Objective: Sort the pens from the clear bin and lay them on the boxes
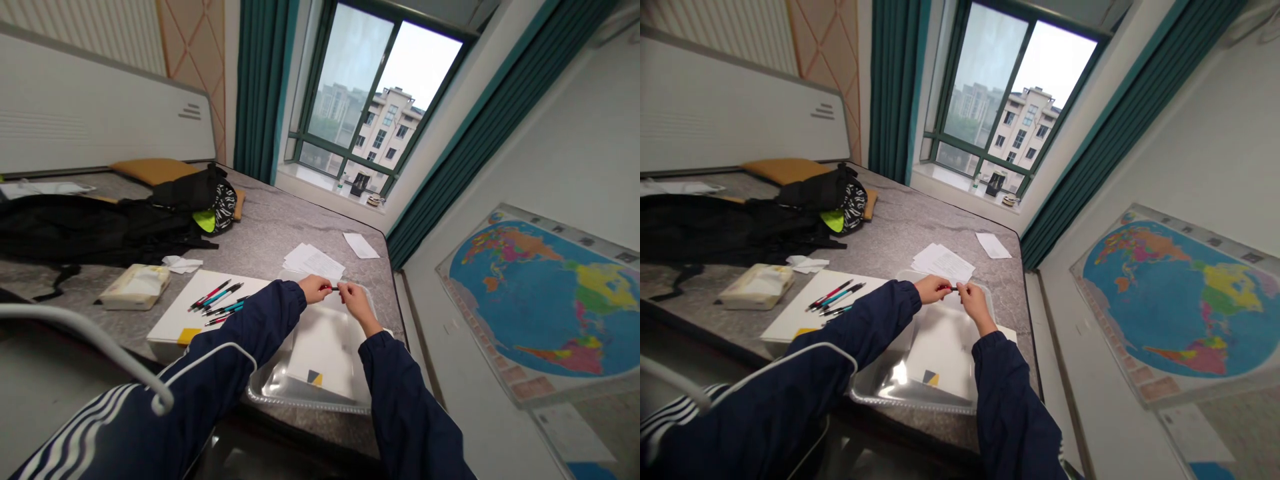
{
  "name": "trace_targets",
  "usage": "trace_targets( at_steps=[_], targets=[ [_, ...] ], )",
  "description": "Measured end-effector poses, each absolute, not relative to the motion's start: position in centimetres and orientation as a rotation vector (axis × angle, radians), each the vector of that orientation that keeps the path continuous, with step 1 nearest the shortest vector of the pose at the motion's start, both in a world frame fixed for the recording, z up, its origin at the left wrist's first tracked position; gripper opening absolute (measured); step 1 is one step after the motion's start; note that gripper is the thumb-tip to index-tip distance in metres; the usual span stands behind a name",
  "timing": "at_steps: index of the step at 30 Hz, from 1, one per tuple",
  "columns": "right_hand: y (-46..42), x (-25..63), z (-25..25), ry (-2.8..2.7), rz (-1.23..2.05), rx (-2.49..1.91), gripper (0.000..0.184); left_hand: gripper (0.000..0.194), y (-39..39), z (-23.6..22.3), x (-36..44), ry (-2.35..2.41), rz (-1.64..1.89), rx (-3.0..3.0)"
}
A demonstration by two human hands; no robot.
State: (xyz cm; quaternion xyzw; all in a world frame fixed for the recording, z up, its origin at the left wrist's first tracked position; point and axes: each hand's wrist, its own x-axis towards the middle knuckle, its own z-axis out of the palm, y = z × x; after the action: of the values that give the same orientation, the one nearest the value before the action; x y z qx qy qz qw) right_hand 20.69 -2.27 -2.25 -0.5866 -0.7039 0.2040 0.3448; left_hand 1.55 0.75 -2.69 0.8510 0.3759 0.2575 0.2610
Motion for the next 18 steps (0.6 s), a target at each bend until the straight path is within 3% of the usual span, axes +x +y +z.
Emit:
trace_targets(
  at_steps=[3, 10, 15, 18],
  targets=[
    [-2.4, 20.6, -2.1, -1.808, 0.537, -1.579, 0.058, 0.024, 0.7, -2.6, 1.6, 1.004, 0.696, 2.295],
    [-2.5, 20.6, -2.2, -1.748, 0.583, -1.466, 0.037, 0.022, 0.9, -3.1, 1.6, 0.999, 0.725, 2.237],
    [-2.7, 20.5, -2.2, -1.845, 0.537, -1.598, 0.052, 0.021, 1.3, -3.5, 1.4, 0.939, 0.695, 2.206],
    [-2.7, 20.4, -2.2, -1.775, 0.569, -1.607, 0.051, 0.023, 1.4, -3.7, 1.4, 0.942, 0.689, 2.156]
  ],
)
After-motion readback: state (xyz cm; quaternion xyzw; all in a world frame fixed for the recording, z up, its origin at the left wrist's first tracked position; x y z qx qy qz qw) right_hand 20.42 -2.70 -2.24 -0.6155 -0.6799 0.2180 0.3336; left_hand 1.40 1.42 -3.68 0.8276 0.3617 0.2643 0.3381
